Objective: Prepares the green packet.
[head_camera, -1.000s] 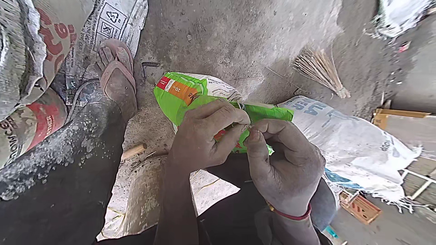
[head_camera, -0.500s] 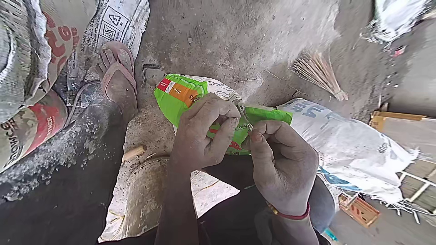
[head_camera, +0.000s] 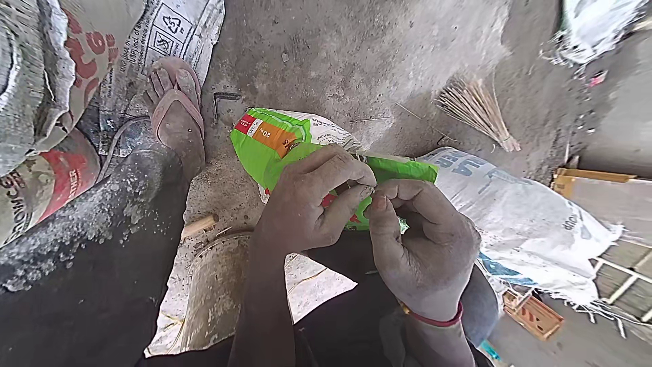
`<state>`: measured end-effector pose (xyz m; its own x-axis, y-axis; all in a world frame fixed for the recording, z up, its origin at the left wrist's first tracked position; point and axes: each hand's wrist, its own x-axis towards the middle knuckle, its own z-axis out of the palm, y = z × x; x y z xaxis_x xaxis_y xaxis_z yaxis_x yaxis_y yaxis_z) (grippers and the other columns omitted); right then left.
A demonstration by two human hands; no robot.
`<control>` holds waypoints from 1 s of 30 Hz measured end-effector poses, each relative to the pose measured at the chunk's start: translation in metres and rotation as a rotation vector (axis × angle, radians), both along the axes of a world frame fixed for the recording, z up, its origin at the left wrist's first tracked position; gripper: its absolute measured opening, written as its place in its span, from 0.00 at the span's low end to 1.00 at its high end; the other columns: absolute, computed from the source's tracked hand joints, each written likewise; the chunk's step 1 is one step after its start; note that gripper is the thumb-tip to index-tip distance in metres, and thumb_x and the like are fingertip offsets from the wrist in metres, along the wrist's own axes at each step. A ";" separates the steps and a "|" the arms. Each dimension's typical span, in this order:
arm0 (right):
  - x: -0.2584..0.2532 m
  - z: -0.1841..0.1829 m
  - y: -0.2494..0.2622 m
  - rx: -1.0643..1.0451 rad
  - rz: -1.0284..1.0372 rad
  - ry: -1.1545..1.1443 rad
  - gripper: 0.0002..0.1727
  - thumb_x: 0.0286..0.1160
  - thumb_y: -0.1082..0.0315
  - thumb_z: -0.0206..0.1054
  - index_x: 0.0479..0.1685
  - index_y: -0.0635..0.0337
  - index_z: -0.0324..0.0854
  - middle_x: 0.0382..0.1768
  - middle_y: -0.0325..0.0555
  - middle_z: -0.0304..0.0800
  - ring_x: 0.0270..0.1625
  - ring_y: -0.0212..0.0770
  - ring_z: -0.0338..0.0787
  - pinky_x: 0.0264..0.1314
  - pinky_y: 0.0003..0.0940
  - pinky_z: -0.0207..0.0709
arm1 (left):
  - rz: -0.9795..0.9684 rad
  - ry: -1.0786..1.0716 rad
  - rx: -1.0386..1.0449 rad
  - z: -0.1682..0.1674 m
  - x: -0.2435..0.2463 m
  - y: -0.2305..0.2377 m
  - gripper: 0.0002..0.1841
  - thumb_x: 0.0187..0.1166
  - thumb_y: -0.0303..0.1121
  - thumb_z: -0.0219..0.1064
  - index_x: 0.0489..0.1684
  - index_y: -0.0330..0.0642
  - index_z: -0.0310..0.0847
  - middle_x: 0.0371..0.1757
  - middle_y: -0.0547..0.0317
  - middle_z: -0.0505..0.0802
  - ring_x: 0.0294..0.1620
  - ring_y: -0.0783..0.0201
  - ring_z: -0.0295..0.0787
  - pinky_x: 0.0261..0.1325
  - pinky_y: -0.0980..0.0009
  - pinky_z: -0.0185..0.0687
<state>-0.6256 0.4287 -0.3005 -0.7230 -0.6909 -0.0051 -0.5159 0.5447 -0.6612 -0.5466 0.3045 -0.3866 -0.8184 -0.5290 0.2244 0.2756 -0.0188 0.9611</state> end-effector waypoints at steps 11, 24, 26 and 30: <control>0.001 0.000 0.000 -0.012 0.002 -0.050 0.10 0.79 0.63 0.62 0.37 0.60 0.85 0.28 0.31 0.88 0.31 0.16 0.84 0.31 0.11 0.77 | 0.066 0.019 0.136 0.003 0.000 0.000 0.07 0.80 0.26 0.57 0.42 0.34 0.80 0.38 0.59 0.84 0.38 0.73 0.81 0.38 0.78 0.80; -0.001 0.002 0.000 -0.036 0.031 -0.125 0.12 0.81 0.64 0.63 0.37 0.63 0.85 0.29 0.32 0.89 0.31 0.18 0.84 0.32 0.12 0.78 | -0.036 0.064 0.155 -0.010 -0.001 0.004 0.08 0.75 0.22 0.70 0.47 0.32 0.89 0.48 0.55 0.92 0.50 0.70 0.89 0.53 0.73 0.90; -0.001 0.002 0.000 -0.029 0.040 -0.151 0.12 0.82 0.64 0.62 0.37 0.62 0.85 0.30 0.32 0.89 0.32 0.18 0.85 0.32 0.12 0.79 | -0.028 0.041 0.129 -0.011 -0.003 0.007 0.09 0.74 0.21 0.70 0.47 0.32 0.90 0.48 0.55 0.92 0.52 0.69 0.89 0.55 0.72 0.90; -0.004 0.005 0.000 -0.030 0.005 -0.162 0.12 0.84 0.62 0.62 0.38 0.61 0.85 0.29 0.30 0.90 0.31 0.18 0.86 0.31 0.13 0.80 | 0.030 0.046 0.126 -0.013 -0.004 0.009 0.06 0.74 0.20 0.69 0.41 0.32 0.91 0.44 0.54 0.93 0.49 0.69 0.91 0.53 0.73 0.91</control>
